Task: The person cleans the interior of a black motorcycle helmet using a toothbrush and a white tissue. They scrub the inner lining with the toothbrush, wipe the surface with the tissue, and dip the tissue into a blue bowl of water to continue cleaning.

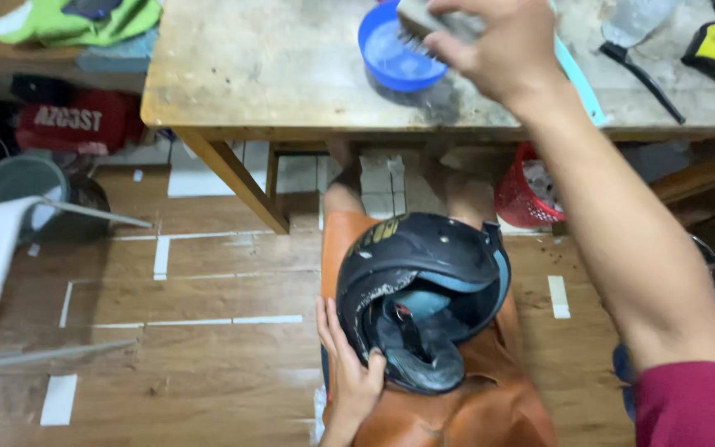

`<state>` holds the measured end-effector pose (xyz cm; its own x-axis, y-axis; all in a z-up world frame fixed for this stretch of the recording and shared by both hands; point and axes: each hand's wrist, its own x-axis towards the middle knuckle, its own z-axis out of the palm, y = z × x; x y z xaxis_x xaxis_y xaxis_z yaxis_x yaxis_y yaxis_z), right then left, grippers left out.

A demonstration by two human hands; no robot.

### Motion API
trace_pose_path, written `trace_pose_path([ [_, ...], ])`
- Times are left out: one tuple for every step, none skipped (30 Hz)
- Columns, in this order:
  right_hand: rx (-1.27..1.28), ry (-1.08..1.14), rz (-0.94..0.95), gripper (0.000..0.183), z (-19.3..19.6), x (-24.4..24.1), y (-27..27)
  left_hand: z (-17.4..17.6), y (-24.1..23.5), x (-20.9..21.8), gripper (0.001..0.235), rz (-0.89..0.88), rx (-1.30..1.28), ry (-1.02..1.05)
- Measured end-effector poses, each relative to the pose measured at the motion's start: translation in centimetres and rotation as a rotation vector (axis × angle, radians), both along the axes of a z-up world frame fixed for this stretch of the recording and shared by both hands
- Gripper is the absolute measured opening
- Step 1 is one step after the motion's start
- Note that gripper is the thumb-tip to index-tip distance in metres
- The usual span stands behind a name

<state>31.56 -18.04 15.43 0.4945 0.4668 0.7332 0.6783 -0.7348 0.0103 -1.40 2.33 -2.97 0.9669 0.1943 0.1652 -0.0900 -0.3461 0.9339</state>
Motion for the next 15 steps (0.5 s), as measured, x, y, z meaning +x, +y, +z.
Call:
trace_pose_path([
  [-0.066, 0.058, -0.124, 0.025, -1.0, 1.8, 0.9, -0.1, 0.1, -0.2, 0.087, -0.011, 0.020, 0.006],
  [-0.063, 0.051, -0.125, 0.025, -1.1, 2.4, 1.8, -0.2, 0.3, -0.1, 0.087, -0.011, 0.023, -0.001],
  [-0.162, 0.090, -0.192, 0.024, -1.2, 2.9, 2.6, -0.4, 0.4, -0.1, 0.088, -0.018, 0.031, 0.023],
  [-0.263, 0.130, -0.259, 0.023, -1.3, 3.4, 3.5, -0.6, 0.6, -0.2, 0.089, -0.024, 0.038, 0.047],
  [-0.262, 0.126, -0.261, 0.023, -2.2, 4.2, 3.5, -0.8, 0.8, -0.1, 0.089, -0.025, 0.038, 0.043],
  [-0.334, 0.087, -0.259, 0.020, -3.1, 5.1, 3.5, -1.0, 0.9, -0.1, 0.090, -0.029, 0.048, 0.077],
  [-0.409, 0.049, -0.254, 0.019, -4.1, 5.8, 3.4, -1.2, 1.0, -0.3, 0.091, -0.030, 0.056, 0.115],
  [-0.410, 0.048, -0.253, 0.019, -4.3, 5.8, 3.4, -1.3, 1.1, -0.3, 0.091, -0.029, 0.054, 0.115],
  [-0.439, 0.116, -0.283, 0.022, -4.5, 5.8, 3.4, -1.4, 1.2, -0.3, 0.089, -0.032, 0.078, 0.097],
  [-0.467, 0.183, -0.313, 0.026, -4.7, 5.8, 3.4, -1.6, 1.3, -0.3, 0.088, -0.034, 0.101, 0.080],
  [-0.468, 0.185, -0.314, 0.026, -4.3, 5.7, 3.4, -1.4, 1.4, -0.3, 0.088, -0.036, 0.100, 0.082],
  [-0.297, 0.252, -0.308, 0.026, -3.9, 5.5, 3.4, -1.3, 1.5, -0.2, 0.089, -0.044, 0.114, 0.093],
  [-0.127, 0.317, -0.298, 0.026, -3.4, 5.4, 3.4, -1.2, 1.4, -0.1, 0.090, -0.051, 0.126, 0.103],
  [-0.130, 0.317, -0.298, 0.026, -3.1, 5.2, 3.3, -1.2, 1.4, -0.1, 0.090, -0.051, 0.123, 0.103],
  [-0.061, 0.252, -0.299, 0.024, -2.8, 4.9, 3.2, -1.1, 1.4, 0.0, 0.090, -0.054, 0.136, 0.112],
])
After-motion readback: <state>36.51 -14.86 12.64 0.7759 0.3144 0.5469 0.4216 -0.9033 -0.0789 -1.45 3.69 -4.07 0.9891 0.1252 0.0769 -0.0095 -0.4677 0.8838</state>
